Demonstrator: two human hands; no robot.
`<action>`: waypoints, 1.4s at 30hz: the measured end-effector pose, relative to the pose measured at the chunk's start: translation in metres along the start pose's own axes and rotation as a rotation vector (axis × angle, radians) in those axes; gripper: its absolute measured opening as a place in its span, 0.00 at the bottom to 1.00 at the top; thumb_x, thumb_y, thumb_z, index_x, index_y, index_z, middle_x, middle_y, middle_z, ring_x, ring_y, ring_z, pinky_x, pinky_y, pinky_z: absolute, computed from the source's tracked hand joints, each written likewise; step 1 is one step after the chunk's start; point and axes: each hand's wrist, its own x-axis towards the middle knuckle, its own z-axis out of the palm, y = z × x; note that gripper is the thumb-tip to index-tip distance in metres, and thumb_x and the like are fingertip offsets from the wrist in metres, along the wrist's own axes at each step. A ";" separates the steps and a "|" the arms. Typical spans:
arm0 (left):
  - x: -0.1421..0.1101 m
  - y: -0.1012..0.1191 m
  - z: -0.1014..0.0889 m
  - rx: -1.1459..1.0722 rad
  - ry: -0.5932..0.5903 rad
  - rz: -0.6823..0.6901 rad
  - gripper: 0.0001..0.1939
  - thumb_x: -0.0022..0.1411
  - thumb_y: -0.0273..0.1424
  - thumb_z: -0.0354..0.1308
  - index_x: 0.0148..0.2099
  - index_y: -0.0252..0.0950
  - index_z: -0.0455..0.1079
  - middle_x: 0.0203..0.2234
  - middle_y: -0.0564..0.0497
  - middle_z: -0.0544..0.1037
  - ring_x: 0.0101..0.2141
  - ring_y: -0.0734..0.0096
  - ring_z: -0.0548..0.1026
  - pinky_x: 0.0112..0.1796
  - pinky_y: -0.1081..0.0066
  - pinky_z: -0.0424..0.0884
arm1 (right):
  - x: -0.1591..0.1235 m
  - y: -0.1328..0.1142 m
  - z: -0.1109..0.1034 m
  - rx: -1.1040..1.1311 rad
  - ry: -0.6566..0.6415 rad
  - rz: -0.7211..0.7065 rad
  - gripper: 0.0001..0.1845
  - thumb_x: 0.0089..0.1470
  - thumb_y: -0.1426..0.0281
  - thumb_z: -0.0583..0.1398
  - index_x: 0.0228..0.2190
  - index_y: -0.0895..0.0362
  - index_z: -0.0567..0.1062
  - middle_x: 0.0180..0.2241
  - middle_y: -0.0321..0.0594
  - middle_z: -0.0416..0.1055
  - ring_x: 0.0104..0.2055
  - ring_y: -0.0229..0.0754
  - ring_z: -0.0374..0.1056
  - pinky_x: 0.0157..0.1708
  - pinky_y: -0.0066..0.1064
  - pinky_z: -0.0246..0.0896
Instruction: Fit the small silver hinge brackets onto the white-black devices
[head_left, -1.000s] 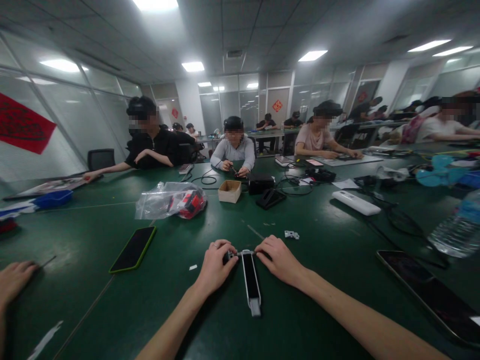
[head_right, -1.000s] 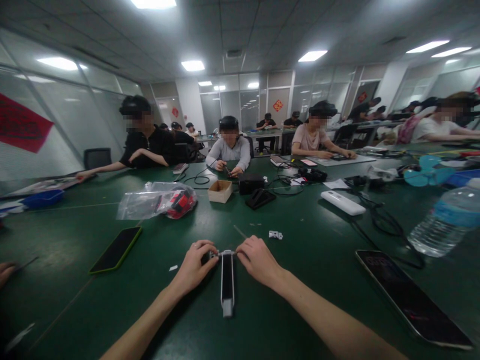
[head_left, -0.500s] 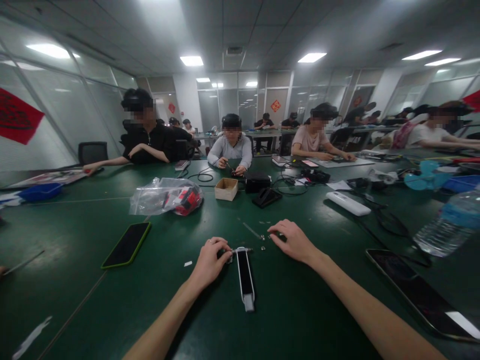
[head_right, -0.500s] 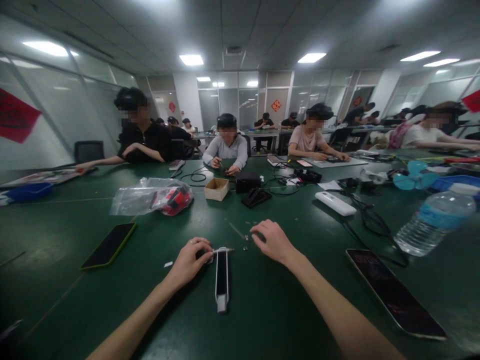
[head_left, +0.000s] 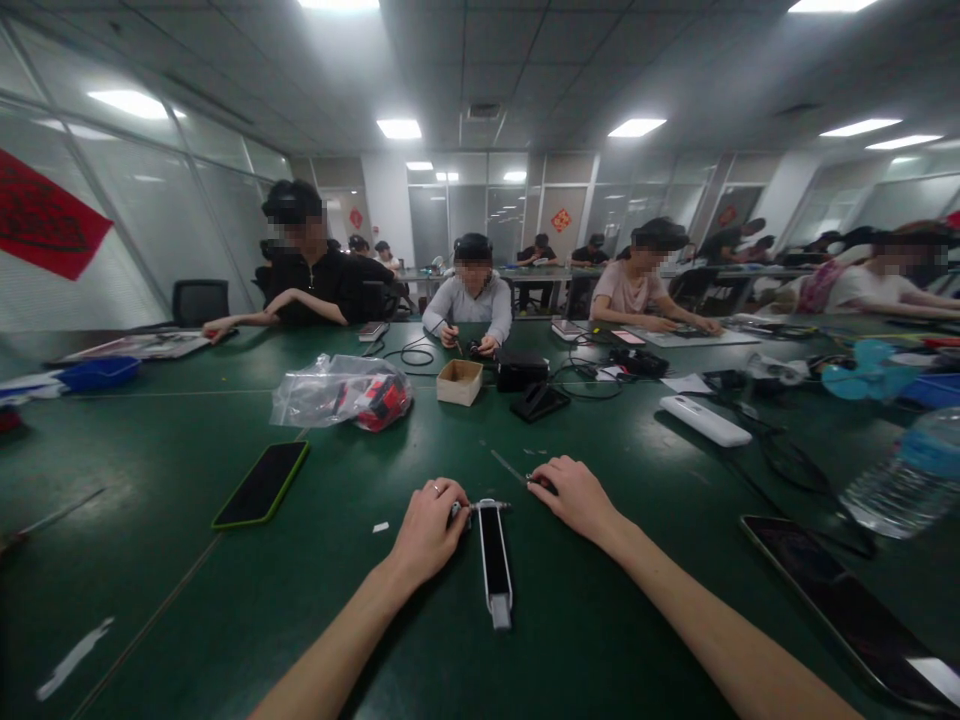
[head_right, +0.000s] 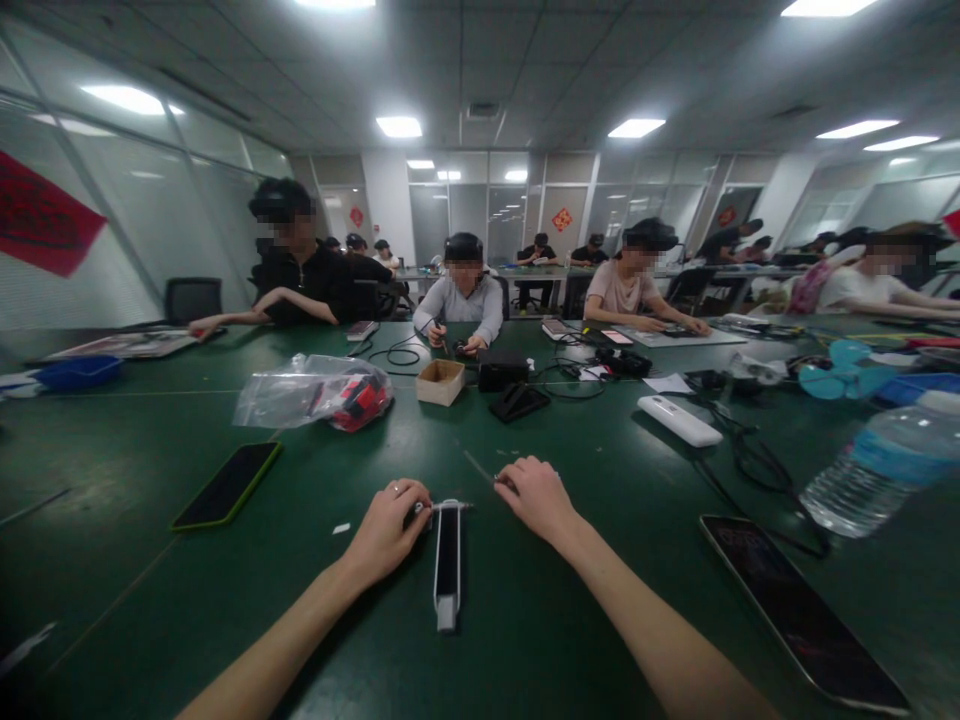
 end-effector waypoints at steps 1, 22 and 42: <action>0.000 0.000 0.000 0.004 0.001 0.003 0.06 0.61 0.27 0.49 0.37 0.37 0.67 0.39 0.48 0.72 0.40 0.63 0.68 0.40 0.63 0.63 | 0.001 0.005 -0.002 -0.013 0.015 0.004 0.12 0.58 0.64 0.54 0.35 0.56 0.75 0.33 0.41 0.72 0.37 0.44 0.66 0.37 0.37 0.59; -0.001 -0.002 0.002 0.022 0.007 0.049 0.05 0.63 0.27 0.48 0.38 0.37 0.65 0.38 0.49 0.71 0.39 0.64 0.68 0.38 0.65 0.62 | -0.009 0.062 -0.019 0.082 -0.211 0.090 0.22 0.51 0.72 0.54 0.49 0.54 0.69 0.47 0.45 0.66 0.48 0.46 0.62 0.48 0.36 0.55; -0.001 -0.002 0.002 0.064 0.001 0.054 0.04 0.62 0.27 0.49 0.38 0.37 0.65 0.38 0.49 0.71 0.39 0.65 0.68 0.38 0.66 0.63 | -0.009 0.018 -0.038 0.478 -0.247 0.224 0.14 0.49 0.68 0.59 0.39 0.57 0.68 0.32 0.38 0.69 0.31 0.38 0.66 0.31 0.30 0.61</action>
